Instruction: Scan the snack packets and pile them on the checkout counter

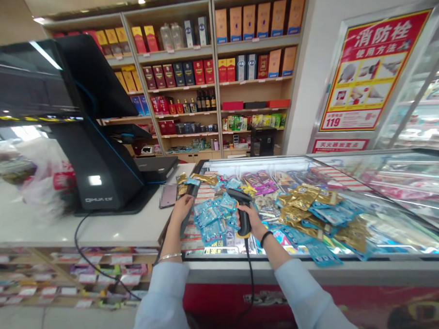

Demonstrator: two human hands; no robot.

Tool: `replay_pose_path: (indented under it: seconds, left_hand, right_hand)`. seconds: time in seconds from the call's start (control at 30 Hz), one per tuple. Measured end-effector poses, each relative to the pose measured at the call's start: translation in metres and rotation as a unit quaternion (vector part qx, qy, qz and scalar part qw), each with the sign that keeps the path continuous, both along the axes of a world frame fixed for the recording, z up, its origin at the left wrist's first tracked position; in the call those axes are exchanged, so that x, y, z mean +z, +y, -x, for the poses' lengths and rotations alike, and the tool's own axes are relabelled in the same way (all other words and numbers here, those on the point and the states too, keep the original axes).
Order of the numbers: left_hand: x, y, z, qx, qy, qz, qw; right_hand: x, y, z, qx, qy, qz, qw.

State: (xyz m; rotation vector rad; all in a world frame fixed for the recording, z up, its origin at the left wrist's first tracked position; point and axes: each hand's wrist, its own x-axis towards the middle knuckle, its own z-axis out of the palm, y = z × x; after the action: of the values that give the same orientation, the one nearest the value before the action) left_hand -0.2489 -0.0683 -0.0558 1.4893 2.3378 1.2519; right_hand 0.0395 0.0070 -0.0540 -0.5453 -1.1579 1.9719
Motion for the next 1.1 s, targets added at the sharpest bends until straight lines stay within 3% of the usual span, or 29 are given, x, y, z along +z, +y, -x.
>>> replay_pose_path:
  seconds: [0.3,0.53,0.63,0.83,1.1]
  left_hand:
    - [0.003,-0.004,-0.01,-0.002,0.091,0.086,0.992]
    - [-0.001,-0.006,-0.012,-0.024,0.116,0.08,0.99]
    - [-0.004,-0.007,-0.013,-0.04,0.086,0.071,0.993]
    - [-0.001,-0.005,-0.012,0.0,-0.007,-0.054,0.999]
    - [0.001,0.022,-0.031,0.073,-0.105,-0.166,0.978]
  right_hand:
    - [-0.001,-0.005,-0.003,0.01,-0.003,0.002,1.0]
    - [-0.001,-0.004,-0.007,0.019,0.001,0.017,1.0]
    - [0.0,-0.004,-0.008,0.02,-0.001,0.025,0.999]
    - [0.001,-0.005,-0.008,0.025,0.003,0.016,1.0]
    - [-0.004,-0.004,-0.003,0.034,0.008,0.002,0.999]
